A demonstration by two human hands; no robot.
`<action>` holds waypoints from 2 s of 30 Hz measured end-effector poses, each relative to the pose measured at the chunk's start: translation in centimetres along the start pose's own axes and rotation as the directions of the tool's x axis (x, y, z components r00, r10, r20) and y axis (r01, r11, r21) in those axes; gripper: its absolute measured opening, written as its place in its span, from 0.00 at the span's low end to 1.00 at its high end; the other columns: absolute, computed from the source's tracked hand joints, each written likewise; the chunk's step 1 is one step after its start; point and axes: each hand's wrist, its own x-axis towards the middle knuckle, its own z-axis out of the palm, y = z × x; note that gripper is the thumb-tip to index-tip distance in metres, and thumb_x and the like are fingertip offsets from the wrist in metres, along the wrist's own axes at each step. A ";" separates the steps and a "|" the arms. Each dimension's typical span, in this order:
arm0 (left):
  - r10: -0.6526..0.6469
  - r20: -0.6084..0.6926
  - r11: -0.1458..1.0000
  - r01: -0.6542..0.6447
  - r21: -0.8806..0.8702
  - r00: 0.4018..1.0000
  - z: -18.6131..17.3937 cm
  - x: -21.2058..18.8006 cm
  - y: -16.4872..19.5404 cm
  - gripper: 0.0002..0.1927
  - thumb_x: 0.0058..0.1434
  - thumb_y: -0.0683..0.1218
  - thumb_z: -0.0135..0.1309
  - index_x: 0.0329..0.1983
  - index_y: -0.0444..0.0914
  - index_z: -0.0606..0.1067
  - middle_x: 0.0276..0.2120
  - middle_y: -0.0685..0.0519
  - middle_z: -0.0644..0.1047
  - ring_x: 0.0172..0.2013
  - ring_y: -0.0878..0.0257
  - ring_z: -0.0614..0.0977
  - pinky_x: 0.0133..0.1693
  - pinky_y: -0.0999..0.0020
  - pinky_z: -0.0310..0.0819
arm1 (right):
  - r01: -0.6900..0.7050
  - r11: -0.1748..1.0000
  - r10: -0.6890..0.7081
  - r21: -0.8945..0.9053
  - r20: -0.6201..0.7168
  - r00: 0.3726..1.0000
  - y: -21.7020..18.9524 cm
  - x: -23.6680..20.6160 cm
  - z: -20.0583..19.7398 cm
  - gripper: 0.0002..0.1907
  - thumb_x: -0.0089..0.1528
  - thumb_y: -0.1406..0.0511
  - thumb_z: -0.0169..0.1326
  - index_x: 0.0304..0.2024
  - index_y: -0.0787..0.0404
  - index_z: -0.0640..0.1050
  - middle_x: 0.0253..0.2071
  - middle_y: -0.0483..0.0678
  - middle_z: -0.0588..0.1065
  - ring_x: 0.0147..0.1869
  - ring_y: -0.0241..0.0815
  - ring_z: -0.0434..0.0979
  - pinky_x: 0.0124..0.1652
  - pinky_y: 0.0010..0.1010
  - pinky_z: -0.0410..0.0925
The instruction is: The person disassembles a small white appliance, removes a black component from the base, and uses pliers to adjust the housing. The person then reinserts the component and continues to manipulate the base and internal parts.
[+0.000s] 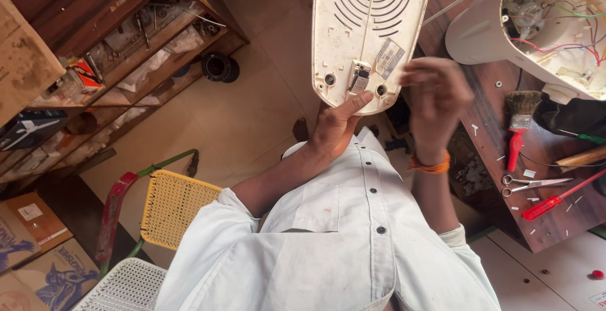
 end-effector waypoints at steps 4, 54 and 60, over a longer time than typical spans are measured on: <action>-0.120 0.030 0.993 0.120 0.013 0.992 -0.8 0.2 -0.9 0.25 0.66 0.39 0.60 0.66 0.34 0.70 0.58 0.48 0.76 0.60 0.60 0.77 0.63 0.63 0.69 | 0.043 0.959 0.001 -0.279 0.156 0.988 -2.1 0.8 1.9 0.08 0.65 0.76 0.62 0.47 0.70 0.79 0.50 0.55 0.79 0.51 0.41 0.83 0.48 0.28 0.80; 0.202 0.129 0.819 -0.240 0.521 0.971 0.4 1.0 -2.0 0.19 0.71 0.39 0.53 0.63 0.31 0.69 0.54 0.50 0.77 0.54 0.65 0.77 0.55 0.68 0.73 | -0.214 0.963 0.228 -0.161 0.073 0.971 -3.2 -1.4 1.7 0.14 0.66 0.79 0.58 0.55 0.69 0.76 0.54 0.53 0.78 0.57 0.39 0.81 0.53 0.26 0.77; 0.116 0.119 0.813 -0.163 0.558 0.986 0.3 1.0 -2.4 0.20 0.70 0.39 0.55 0.64 0.31 0.70 0.55 0.48 0.77 0.55 0.62 0.77 0.55 0.67 0.74 | -0.237 0.964 0.250 -0.124 0.102 0.963 -4.0 -1.6 1.2 0.18 0.64 0.78 0.63 0.55 0.67 0.76 0.52 0.49 0.78 0.54 0.38 0.82 0.53 0.25 0.79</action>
